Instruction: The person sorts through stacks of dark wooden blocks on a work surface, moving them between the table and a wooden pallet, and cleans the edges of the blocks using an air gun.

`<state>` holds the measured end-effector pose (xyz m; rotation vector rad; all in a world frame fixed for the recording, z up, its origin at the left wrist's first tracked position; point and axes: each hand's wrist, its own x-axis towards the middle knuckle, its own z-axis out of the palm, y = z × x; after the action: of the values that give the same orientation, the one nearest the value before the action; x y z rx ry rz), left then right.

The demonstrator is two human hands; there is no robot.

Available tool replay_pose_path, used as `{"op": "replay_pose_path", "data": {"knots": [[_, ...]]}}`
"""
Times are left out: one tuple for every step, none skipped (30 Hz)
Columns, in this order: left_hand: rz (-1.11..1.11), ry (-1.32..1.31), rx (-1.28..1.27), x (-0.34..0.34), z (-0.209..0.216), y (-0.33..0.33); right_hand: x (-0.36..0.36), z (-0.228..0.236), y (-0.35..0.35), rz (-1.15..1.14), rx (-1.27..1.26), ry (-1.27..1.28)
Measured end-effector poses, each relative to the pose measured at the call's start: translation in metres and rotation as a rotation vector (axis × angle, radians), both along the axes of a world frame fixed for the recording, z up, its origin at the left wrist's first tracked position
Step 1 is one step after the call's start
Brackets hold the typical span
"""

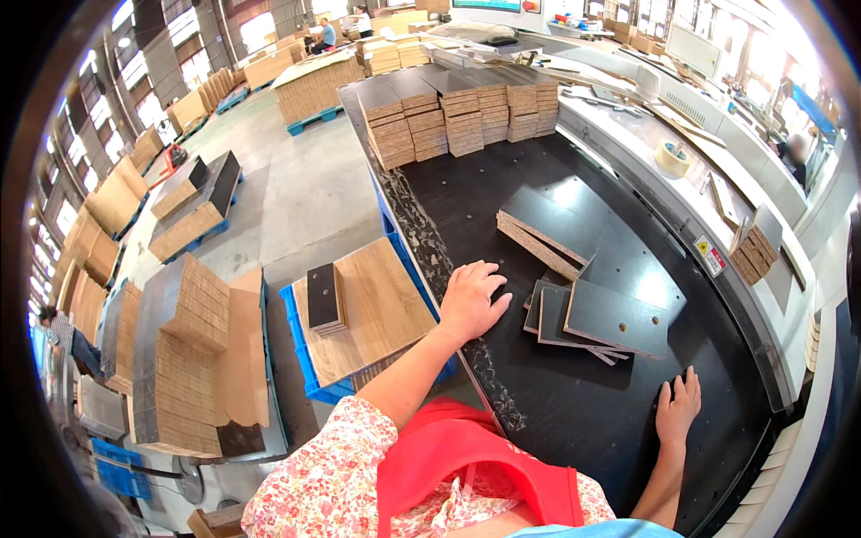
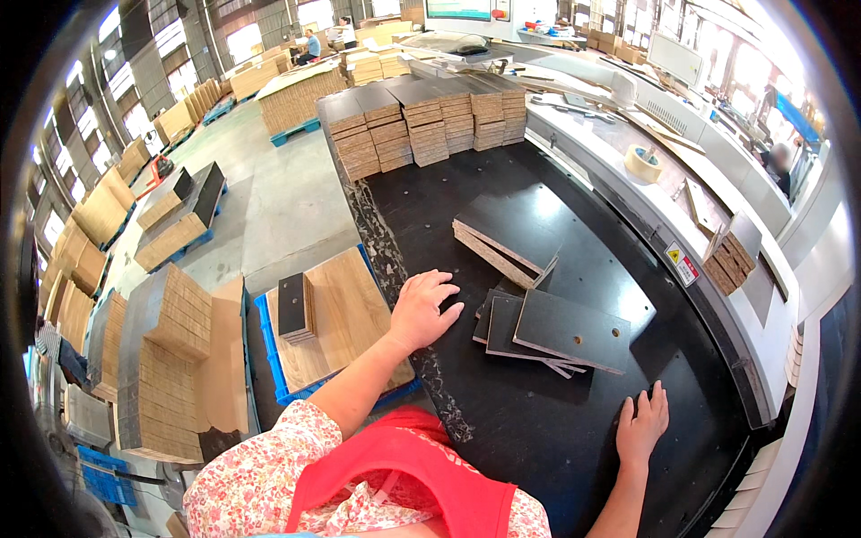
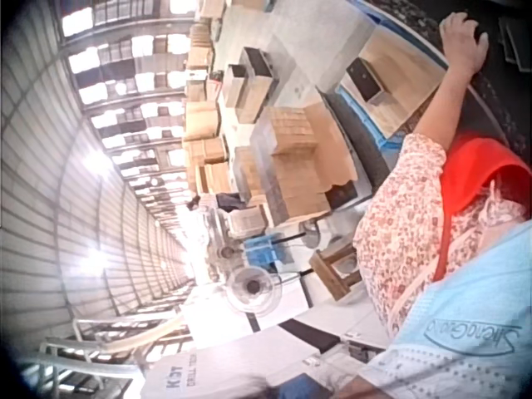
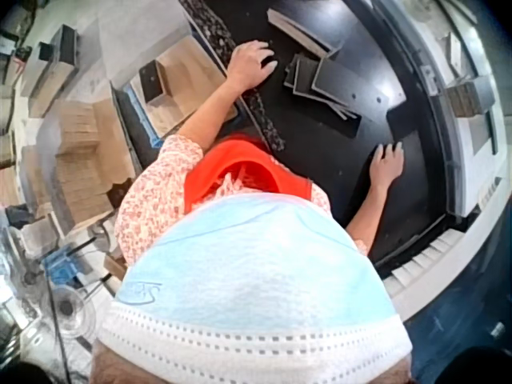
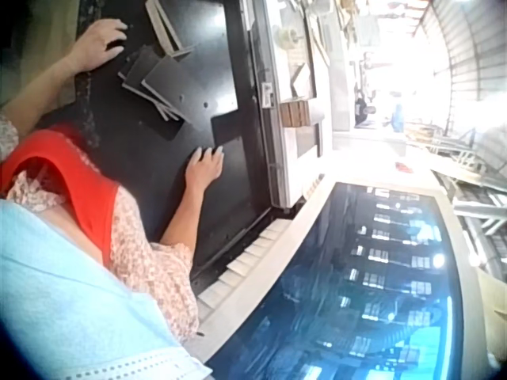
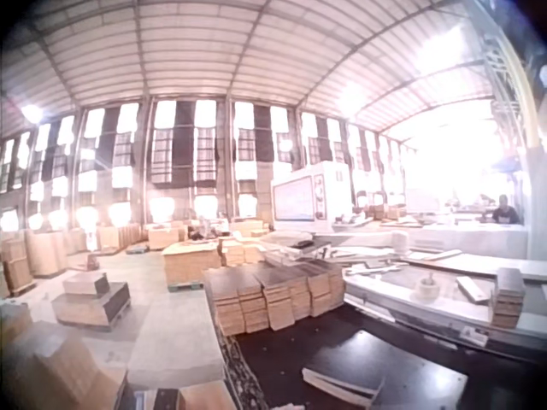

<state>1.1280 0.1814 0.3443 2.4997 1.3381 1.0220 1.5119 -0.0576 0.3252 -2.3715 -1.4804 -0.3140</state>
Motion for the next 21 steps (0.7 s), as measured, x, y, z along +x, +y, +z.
{"op": "replay_pose_path", "data": {"knots": [[-0.002, -0.002, 0.0, 0.0, 0.0, 0.0, -0.001, 0.002, -0.001, -0.004, -0.004, 0.004], [-0.001, -0.002, 0.001, 0.0, 0.0, 0.0, -0.001, 0.002, -0.001, -0.006, -0.007, 0.008], [0.001, -0.002, 0.002, -0.001, 0.0, 0.0, -0.002, 0.002, 0.0, -0.006, -0.011, 0.012], [0.003, -0.003, 0.002, -0.002, 0.0, 0.0, -0.003, 0.002, 0.0, -0.007, -0.016, 0.015], [0.004, -0.005, 0.001, -0.003, -0.001, 0.0, -0.004, 0.002, 0.0, -0.005, -0.014, 0.017], [0.006, -0.006, -0.001, -0.005, -0.001, -0.001, -0.006, 0.002, 0.001, -0.001, -0.013, 0.019], [0.005, -0.01, -0.001, -0.006, -0.001, 0.0, -0.006, 0.002, 0.001, 0.0, -0.01, 0.019], [0.008, -0.013, 0.007, -0.007, -0.001, -0.001, -0.008, 0.003, 0.001, 0.0, -0.008, 0.026], [0.01, -0.014, 0.015, -0.008, -0.001, -0.001, -0.01, 0.003, 0.001, -0.001, -0.006, 0.034], [0.004, -0.019, 0.024, -0.005, -0.001, -0.001, -0.009, 0.004, -0.002, -0.011, -0.003, 0.038], [0.001, -0.026, 0.038, -0.002, -0.001, 0.0, -0.008, 0.004, -0.004, 0.0, 0.023, 0.016], [-0.007, -0.032, 0.053, 0.0, 0.001, 0.002, -0.006, 0.004, -0.004, 0.004, 0.049, -0.007], [-0.039, -0.04, 0.062, 0.009, 0.0, 0.004, -0.003, 0.003, -0.011, -0.015, 0.07, -0.032], [-0.064, -0.047, 0.101, 0.011, 0.007, 0.004, -0.002, 0.004, -0.012, 0.026, 0.105, -0.047], [-0.092, -0.085, 0.114, 0.007, 0.011, 0.005, -0.003, 0.008, -0.006, 0.065, 0.133, -0.062], [-0.084, -0.11, 0.172, 0.003, 0.009, 0.006, -0.013, 0.017, 0.001, 0.091, 0.172, -0.098], [-0.077, -0.11, 0.176, 0.001, 0.006, 0.006, -0.014, 0.018, 0.005, 0.109, 0.183, -0.104], [-0.066, -0.077, 0.128, 0.001, 0.001, 0.008, -0.016, 0.02, 0.009, 0.095, 0.16, -0.102], [-0.051, -0.063, 0.126, -0.001, -0.003, 0.008, -0.015, 0.017, 0.012, 0.1, 0.17, -0.099], [-0.049, -0.044, 0.127, 0.001, -0.004, 0.009, -0.011, 0.01, 0.01, 0.053, 0.138, -0.091], [-0.055, -0.051, 0.095, 0.0, -0.005, 0.011, -0.013, 0.009, 0.011, 0.013, 0.112, -0.036]]}}
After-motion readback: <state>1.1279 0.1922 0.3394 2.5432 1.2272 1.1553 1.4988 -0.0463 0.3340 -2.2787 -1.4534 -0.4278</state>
